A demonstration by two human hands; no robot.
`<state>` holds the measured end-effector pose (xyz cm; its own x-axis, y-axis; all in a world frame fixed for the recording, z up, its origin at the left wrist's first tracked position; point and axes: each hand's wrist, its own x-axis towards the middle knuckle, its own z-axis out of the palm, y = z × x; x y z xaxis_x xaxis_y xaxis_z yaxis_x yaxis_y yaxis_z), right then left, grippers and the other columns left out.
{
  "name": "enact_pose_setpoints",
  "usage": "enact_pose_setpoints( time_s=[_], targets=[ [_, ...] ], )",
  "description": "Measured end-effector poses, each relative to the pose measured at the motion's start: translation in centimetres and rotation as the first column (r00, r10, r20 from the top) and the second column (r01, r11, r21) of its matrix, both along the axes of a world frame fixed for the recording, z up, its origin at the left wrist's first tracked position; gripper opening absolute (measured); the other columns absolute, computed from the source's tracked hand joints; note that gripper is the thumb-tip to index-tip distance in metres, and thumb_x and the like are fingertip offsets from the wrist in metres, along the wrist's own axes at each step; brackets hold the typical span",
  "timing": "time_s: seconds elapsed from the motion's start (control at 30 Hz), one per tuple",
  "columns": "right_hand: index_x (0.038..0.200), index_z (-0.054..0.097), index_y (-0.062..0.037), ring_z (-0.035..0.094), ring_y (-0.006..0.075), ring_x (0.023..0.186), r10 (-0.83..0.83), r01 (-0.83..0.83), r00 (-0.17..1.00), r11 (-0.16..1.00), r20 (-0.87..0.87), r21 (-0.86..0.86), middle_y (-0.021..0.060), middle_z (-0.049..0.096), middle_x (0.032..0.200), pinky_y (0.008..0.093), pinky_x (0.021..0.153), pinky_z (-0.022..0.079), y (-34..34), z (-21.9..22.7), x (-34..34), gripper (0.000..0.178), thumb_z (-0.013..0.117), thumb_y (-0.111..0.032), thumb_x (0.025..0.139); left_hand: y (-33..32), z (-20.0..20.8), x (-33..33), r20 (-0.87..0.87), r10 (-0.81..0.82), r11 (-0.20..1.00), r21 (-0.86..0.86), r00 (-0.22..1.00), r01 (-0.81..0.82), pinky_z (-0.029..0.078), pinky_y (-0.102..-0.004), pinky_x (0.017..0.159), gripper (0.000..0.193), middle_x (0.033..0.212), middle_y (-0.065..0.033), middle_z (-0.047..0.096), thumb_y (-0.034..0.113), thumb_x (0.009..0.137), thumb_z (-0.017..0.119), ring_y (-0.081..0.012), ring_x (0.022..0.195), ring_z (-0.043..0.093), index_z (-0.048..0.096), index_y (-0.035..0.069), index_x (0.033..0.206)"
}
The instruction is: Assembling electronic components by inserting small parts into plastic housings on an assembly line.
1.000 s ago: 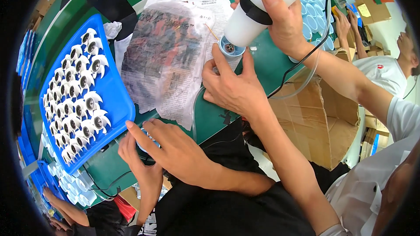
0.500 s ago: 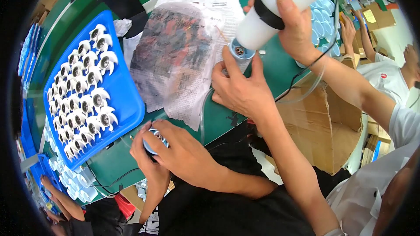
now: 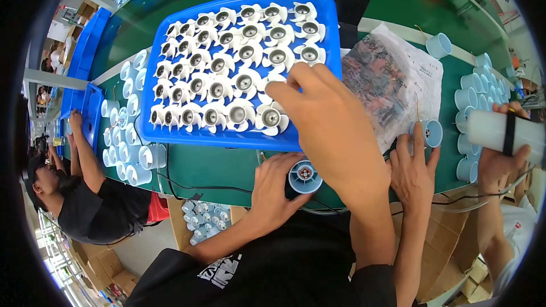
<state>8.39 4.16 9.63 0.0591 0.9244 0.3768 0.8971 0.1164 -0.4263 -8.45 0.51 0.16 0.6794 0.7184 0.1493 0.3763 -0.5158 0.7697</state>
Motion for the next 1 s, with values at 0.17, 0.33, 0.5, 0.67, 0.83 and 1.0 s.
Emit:
enact_pose_setpoints(
  time_s=[0.17,0.33,0.5,0.67,0.83,1.0],
  targets=[
    [0.1,0.063,-0.0096,0.056,0.0259,0.088,0.065,-0.065,0.998,0.992,-0.004,-0.108,0.0077,0.053,0.094,0.0371,0.076,0.048,1.4,-0.9,-0.2,0.035,0.066,0.008,0.069,0.5,-0.2,-0.1,0.03,0.014,1.0,-0.014,0.999,-0.013,0.036,-0.0427,0.096,0.072,0.129,-0.0141,0.05,0.01,0.066,0.078,-0.0332,0.117,0.047,0.044,0.005,0.129],
    [0.094,0.063,-0.0073,0.056,0.0255,0.094,0.122,-0.129,0.988,0.989,0.094,0.07,0.0061,0.055,0.104,0.0362,0.078,0.048,2.1,-1.7,1.1,0.029,0.073,-0.001,0.068,0.8,-0.3,0.4,0.041,0.012,1.0,0.003,0.999,-0.012,0.035,-0.043,0.095,0.071,0.129,-0.0116,0.051,0.01,0.065,0.078,-0.0327,0.117,0.047,0.045,0.006,0.128],
    [0.093,0.062,-0.0009,0.059,0.0304,0.08,0.077,-0.077,0.997,0.983,0.005,0.165,0.0105,0.06,0.086,0.0353,0.075,0.047,1.8,-2.1,1.7,0.012,0.065,-0.006,0.082,0.8,-0.5,0.7,0.051,0.028,0.999,0.033,0.998,-0.03,0.036,-0.0412,0.094,0.07,0.126,-0.0105,0.054,0.01,0.065,0.079,-0.0319,0.115,0.049,0.046,0.006,0.126],
    [0.09,0.063,0.0008,0.057,0.0295,0.085,-0.021,0.027,0.998,0.995,-0.056,0.101,0.0112,0.059,0.089,0.0365,0.075,0.045,1.0,-2.2,1.8,0.008,0.062,-0.003,0.084,0.5,-0.4,0.3,0.026,0.017,1.0,0.022,1.0,-0.018,0.036,-0.0419,0.094,0.074,0.128,-0.0109,0.052,0.008,0.064,0.079,-0.0323,0.116,0.048,0.043,0.006,0.129],
    [0.101,0.065,-0.0027,0.054,0.0284,0.091,0.125,-0.119,0.983,0.992,-0.133,0.051,0.0092,0.059,0.096,0.038,0.082,0.043,0.5,-1.1,0.5,0.024,0.062,0.002,0.077,0.4,-0.5,0.2,0.034,0.017,0.998,0.053,0.999,-0.019,0.037,-0.0418,0.093,0.072,0.128,-0.0134,0.051,0.011,0.067,0.078,-0.0325,0.114,0.049,0.043,0.004,0.129],
    [0.107,0.065,-0.0077,0.056,0.03,0.096,0.194,-0.195,0.98,0.98,-0.039,-0.028,0.0101,0.061,0.102,0.0355,0.086,0.044,1.2,-0.1,-0.4,0.028,0.066,-0.006,0.08,0.5,0.0,0.2,0.042,0.011,0.999,0.043,0.999,-0.012,0.037,-0.0425,0.093,0.071,0.127,-0.0148,0.051,0.011,0.067,0.078,-0.0328,0.114,0.049,0.043,0.003,0.129]
  ],
)
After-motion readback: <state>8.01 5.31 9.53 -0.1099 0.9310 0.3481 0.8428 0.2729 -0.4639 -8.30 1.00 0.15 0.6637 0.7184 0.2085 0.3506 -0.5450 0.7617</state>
